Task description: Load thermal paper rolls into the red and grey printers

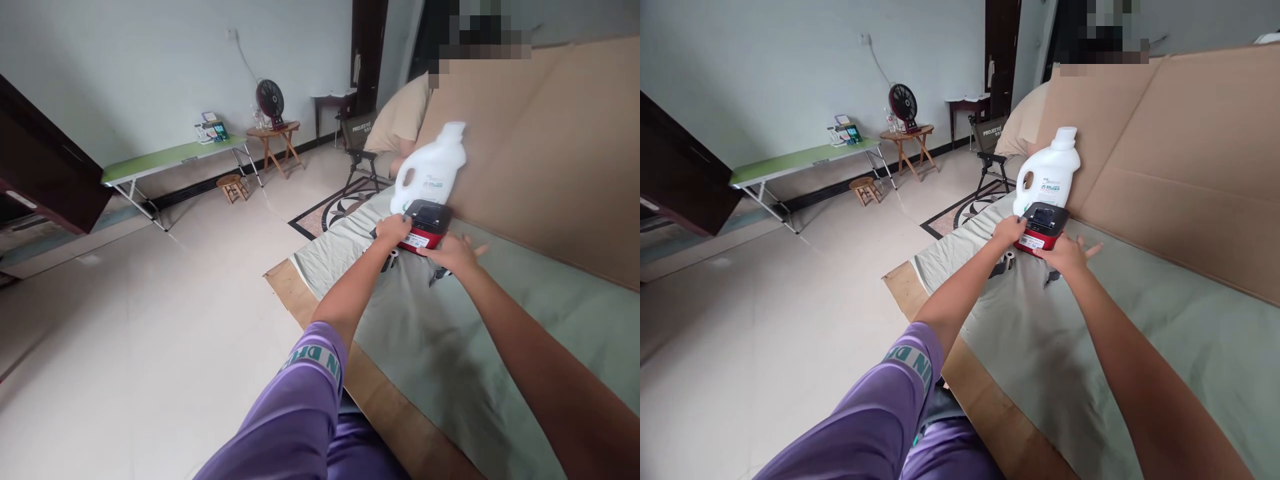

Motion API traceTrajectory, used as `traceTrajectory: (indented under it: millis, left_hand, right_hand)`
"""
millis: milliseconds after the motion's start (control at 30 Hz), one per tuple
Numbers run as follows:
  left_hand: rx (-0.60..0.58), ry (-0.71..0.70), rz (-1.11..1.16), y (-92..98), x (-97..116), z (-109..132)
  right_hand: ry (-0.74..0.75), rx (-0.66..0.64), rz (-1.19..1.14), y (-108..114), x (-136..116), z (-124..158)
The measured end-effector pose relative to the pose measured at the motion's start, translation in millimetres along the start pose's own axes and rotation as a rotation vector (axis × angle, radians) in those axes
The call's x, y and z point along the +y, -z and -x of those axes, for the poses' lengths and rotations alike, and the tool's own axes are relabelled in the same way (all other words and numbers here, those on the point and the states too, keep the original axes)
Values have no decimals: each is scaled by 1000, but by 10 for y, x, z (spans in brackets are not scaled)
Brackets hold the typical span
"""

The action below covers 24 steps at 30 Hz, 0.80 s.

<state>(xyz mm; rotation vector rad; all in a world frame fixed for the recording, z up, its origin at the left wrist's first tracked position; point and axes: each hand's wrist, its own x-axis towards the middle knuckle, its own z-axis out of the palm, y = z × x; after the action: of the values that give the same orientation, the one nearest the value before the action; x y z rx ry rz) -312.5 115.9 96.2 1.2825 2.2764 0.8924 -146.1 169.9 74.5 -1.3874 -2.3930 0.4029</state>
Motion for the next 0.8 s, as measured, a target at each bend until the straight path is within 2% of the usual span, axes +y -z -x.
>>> traceTrajectory:
  millis: [100,200,333,467,567,667,733,800]
  left_hand:
    - [40,-1,47,5,-18,3]
    - [107,-22,109,47,-43,102]
    - [228,-95,196,153,16,301]
    - [359,-243,362,298,326,616]
    - [418,-441,587,310,667,961]
    - [326,-642,742,129,944,1339]
    - [206,-707,807,-112,1035,1569]
    - [82,-712,844,-425,1041,1767]
  right_hand:
    - [-38,-10,107,-9,-71,9]
    - [24,54,171,28,-138,47]
    - [175,240,-27,212,-229,102]
    - [275,373,-391,558,-303,281]
    - [291,482,-567,824,-232,584]
    - [232,558,-604,1008,18,1046]
    - [148,608,-558,1066,257,1416]
    - [43,645,-487,1075,507,1794]
